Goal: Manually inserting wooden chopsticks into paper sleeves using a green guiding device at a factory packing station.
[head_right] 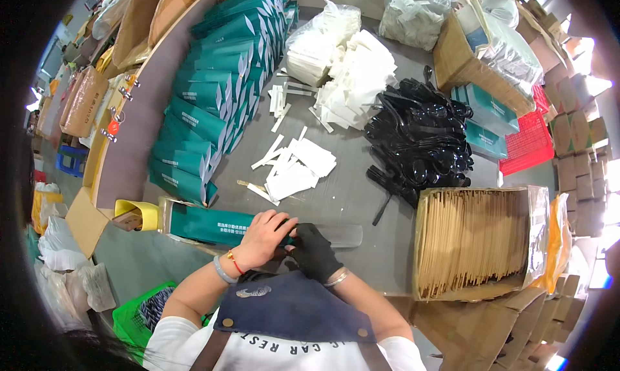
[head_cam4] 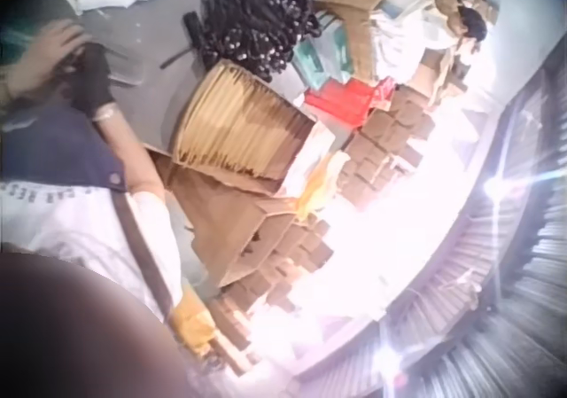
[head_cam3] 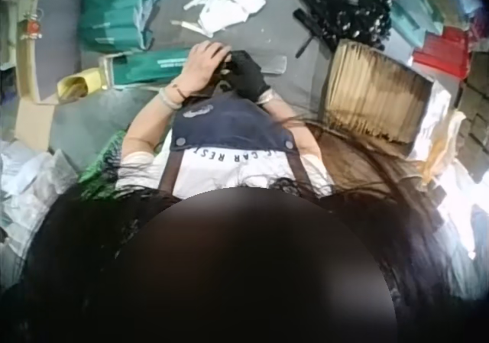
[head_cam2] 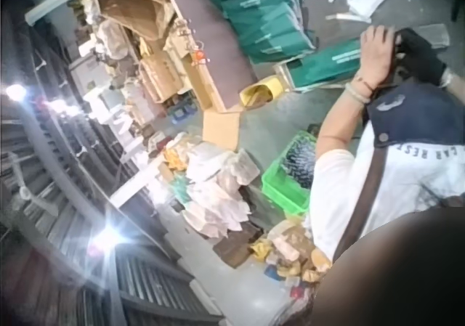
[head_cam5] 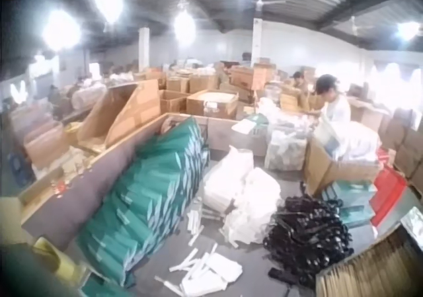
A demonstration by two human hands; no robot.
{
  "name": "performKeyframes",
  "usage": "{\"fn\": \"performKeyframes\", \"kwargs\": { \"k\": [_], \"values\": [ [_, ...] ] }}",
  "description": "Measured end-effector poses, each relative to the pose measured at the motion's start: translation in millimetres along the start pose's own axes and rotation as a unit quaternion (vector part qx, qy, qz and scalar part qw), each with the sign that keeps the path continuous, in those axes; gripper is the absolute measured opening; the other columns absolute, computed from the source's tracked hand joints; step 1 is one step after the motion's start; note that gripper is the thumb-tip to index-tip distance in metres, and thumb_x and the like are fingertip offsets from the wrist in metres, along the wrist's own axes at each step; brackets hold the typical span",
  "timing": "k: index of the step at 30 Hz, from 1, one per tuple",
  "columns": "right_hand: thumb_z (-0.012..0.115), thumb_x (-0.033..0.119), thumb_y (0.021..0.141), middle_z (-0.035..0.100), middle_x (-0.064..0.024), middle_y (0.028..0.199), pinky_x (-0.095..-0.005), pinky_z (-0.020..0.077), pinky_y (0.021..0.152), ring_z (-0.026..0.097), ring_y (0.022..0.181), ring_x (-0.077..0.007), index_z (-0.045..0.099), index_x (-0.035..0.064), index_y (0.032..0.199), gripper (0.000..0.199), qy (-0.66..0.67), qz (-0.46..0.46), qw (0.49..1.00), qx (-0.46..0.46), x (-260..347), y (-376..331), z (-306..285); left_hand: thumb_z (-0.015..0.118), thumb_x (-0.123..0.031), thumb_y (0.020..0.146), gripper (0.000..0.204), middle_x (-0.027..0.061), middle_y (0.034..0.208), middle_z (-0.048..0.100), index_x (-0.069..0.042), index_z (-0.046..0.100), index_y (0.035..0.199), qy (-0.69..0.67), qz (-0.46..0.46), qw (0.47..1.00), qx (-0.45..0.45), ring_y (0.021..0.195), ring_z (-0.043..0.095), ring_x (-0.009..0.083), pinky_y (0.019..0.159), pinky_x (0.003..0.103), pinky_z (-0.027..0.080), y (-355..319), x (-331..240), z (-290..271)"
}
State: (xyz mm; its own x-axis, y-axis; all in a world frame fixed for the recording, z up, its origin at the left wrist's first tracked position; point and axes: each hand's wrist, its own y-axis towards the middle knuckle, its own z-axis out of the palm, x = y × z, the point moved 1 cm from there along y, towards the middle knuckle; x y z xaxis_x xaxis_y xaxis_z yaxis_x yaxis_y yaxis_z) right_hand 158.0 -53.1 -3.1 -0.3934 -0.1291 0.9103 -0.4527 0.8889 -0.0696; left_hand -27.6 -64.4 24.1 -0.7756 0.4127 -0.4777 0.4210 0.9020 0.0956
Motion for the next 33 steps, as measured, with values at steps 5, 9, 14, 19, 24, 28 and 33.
{"fn": "performKeyframes", "kwargs": {
  "k": [5, 9, 14, 19, 24, 28, 33],
  "values": [
    [0.080, 0.038, 0.065, 0.062, -0.0097, 0.108, -0.0425, 0.0440, 0.084, 0.058, 0.104, -0.0295, 0.062, 0.0104, 0.108, 0.055, -0.288, -0.118, 0.950, 0.012, 15, 10, -33, 0.062, -0.011, 0.074, 0.028, 0.0084, 0.092, 0.052, -0.020, 0.067, 0.100, 0.080, 0.065, 0.991, 0.079, 0.091, 0.051, 0.0276, 0.072, 0.036, 0.040, 12, -5, -12],
    [0.080, 0.040, 0.060, 0.062, -0.0098, 0.103, -0.0431, 0.0432, 0.084, 0.058, 0.102, -0.0302, 0.062, 0.0096, 0.105, 0.057, -0.308, -0.101, 0.946, 0.025, 28, 12, -51, 0.072, -0.018, 0.063, 0.032, 0.0083, 0.099, 0.054, -0.019, 0.066, 0.094, 0.111, 0.047, 0.978, 0.172, 0.099, 0.053, 0.0301, 0.078, 0.041, 0.045, 17, -2, -57],
    [0.086, 0.031, 0.058, 0.060, -0.0108, 0.100, -0.0429, 0.0438, 0.082, 0.057, 0.095, -0.0335, 0.058, 0.0094, 0.108, 0.062, -0.306, -0.039, 0.944, -0.115, 19, 1, -90, 0.065, -0.007, 0.063, 0.027, 0.0155, 0.112, 0.056, -0.011, 0.063, 0.090, 0.221, 0.015, 0.974, -0.045, 0.105, 0.052, 0.0361, 0.082, 0.045, 0.047, 13, 81, -150],
    [0.085, 0.033, 0.059, 0.061, -0.0082, 0.102, -0.0431, 0.0420, 0.085, 0.058, 0.097, -0.0305, 0.058, 0.0110, 0.109, 0.061, -0.332, -0.036, 0.940, -0.066, 27, -1, -83, 0.077, -0.023, 0.065, 0.052, 0.0167, 0.127, 0.049, -0.006, 0.061, 0.112, 0.073, -0.160, 0.972, -0.154, 0.117, 0.044, 0.0395, 0.100, 0.052, 0.037, -30, 63, -69],
    [0.083, 0.035, 0.060, 0.061, -0.0066, 0.106, -0.0437, 0.0398, 0.089, 0.058, 0.100, -0.0281, 0.060, 0.0117, 0.110, 0.060, -0.377, -0.015, 0.926, 0.011, 38, 1, -74, 0.085, -0.043, 0.061, 0.089, 0.0175, 0.140, 0.040, -0.003, 0.049, 0.133, 0.036, -0.314, 0.945, -0.085, 0.135, 0.029, 0.0410, 0.110, 0.063, 0.018, -48, 30, 12],
    [0.083, 0.037, 0.059, 0.061, -0.0071, 0.104, -0.0437, 0.0389, 0.088, 0.057, 0.098, -0.0283, 0.061, 0.0112, 0.109, 0.060, -0.400, -0.046, 0.914, 0.050, 35, -1, -71, 0.084, -0.046, 0.063, 0.092, 0.0189, 0.142, 0.038, -0.003, 0.046, 0.136, -0.017, -0.303, 0.945, -0.119, 0.136, 0.027, 0.0432, 0.110, 0.064, 0.015, -51, 36, 14],
    [0.081, 0.040, 0.063, 0.061, -0.0078, 0.108, -0.0455, 0.0369, 0.094, 0.057, 0.101, -0.0288, 0.061, 0.0113, 0.114, 0.061, -0.357, -0.012, 0.923, 0.139, 35, 11, -28, 0.084, -0.045, 0.062, 0.094, 0.0182, 0.145, 0.037, -0.002, 0.046, 0.137, -0.034, -0.313, 0.943, -0.111, 0.139, 0.024, 0.0430, 0.112, 0.063, 0.014, -48, 33, 9]
  ]
}}
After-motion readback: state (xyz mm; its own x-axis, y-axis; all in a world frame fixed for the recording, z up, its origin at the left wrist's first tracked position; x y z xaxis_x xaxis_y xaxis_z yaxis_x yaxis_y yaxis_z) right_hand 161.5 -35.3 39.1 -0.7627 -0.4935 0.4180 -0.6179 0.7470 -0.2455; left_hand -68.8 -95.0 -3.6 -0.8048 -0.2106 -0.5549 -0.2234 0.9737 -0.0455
